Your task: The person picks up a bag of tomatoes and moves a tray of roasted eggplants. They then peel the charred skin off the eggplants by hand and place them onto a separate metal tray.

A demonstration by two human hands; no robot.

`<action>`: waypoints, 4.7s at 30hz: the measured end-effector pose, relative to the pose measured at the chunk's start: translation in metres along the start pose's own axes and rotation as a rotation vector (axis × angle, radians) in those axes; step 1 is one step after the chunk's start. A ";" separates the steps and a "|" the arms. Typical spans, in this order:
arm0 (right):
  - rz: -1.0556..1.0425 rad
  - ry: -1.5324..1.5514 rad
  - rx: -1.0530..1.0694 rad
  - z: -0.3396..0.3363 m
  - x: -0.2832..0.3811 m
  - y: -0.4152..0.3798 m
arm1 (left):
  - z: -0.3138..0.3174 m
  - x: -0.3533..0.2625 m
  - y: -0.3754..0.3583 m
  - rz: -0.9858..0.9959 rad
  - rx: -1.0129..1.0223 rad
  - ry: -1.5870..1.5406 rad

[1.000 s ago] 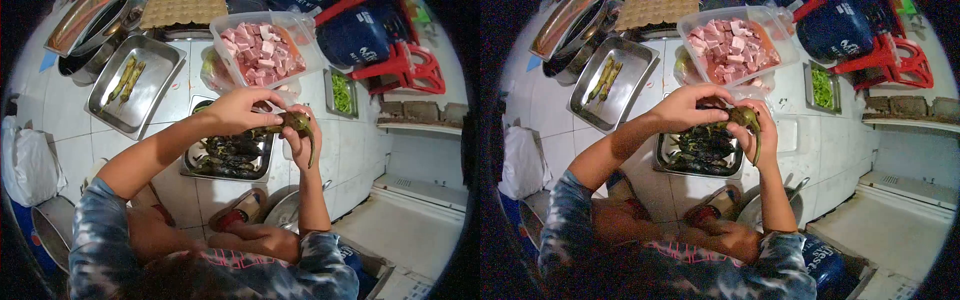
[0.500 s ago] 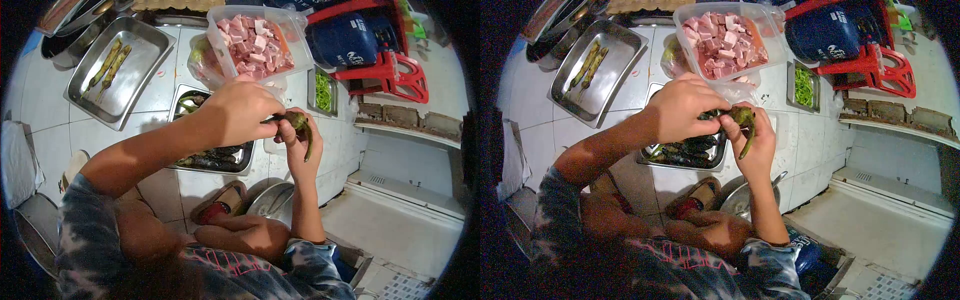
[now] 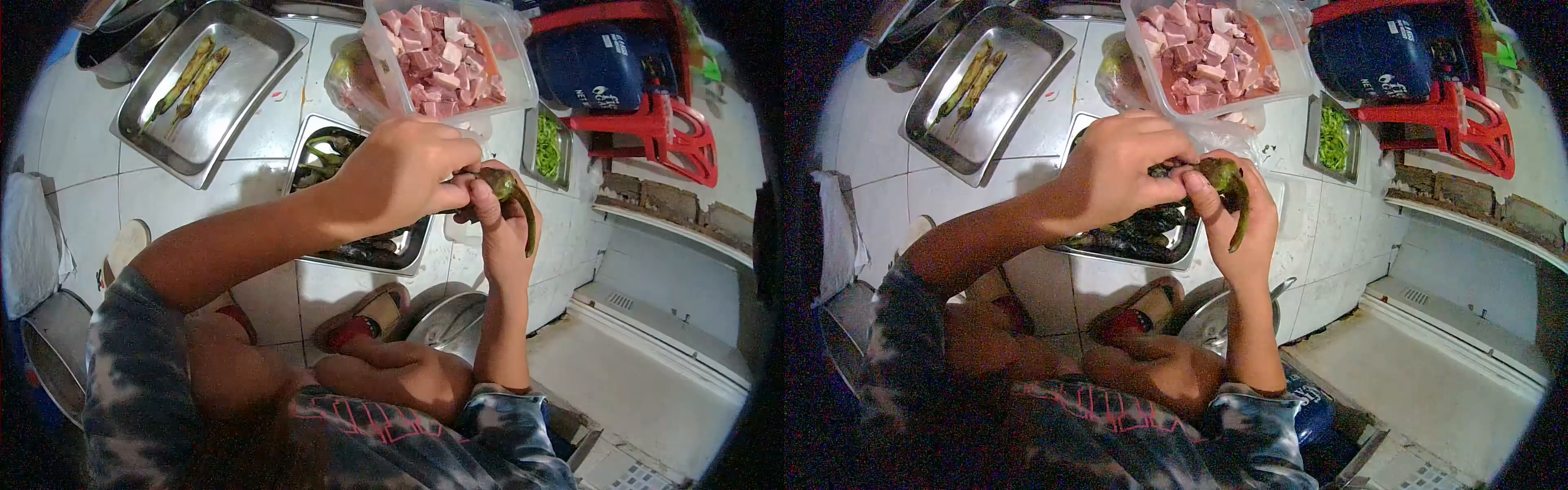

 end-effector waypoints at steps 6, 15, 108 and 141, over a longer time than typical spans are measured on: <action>0.037 -0.077 0.008 -0.008 0.007 -0.001 | 0.003 0.002 0.005 -0.063 0.030 -0.108; -0.119 0.018 -0.005 -0.019 0.008 -0.003 | 0.017 0.027 0.002 -0.432 0.146 -0.388; -0.218 0.917 -0.001 -0.058 -0.017 0.007 | 0.036 0.139 -0.104 -0.519 0.275 0.208; -0.149 1.080 0.161 -0.019 0.005 0.002 | 0.016 -0.004 -0.003 -0.051 0.040 -0.096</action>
Point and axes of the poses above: each hand's wrist, its own y-axis towards the middle knuckle, its own z-axis out of the palm, x = y × z, the point moved 3 cm from there along y, towards the middle knuckle
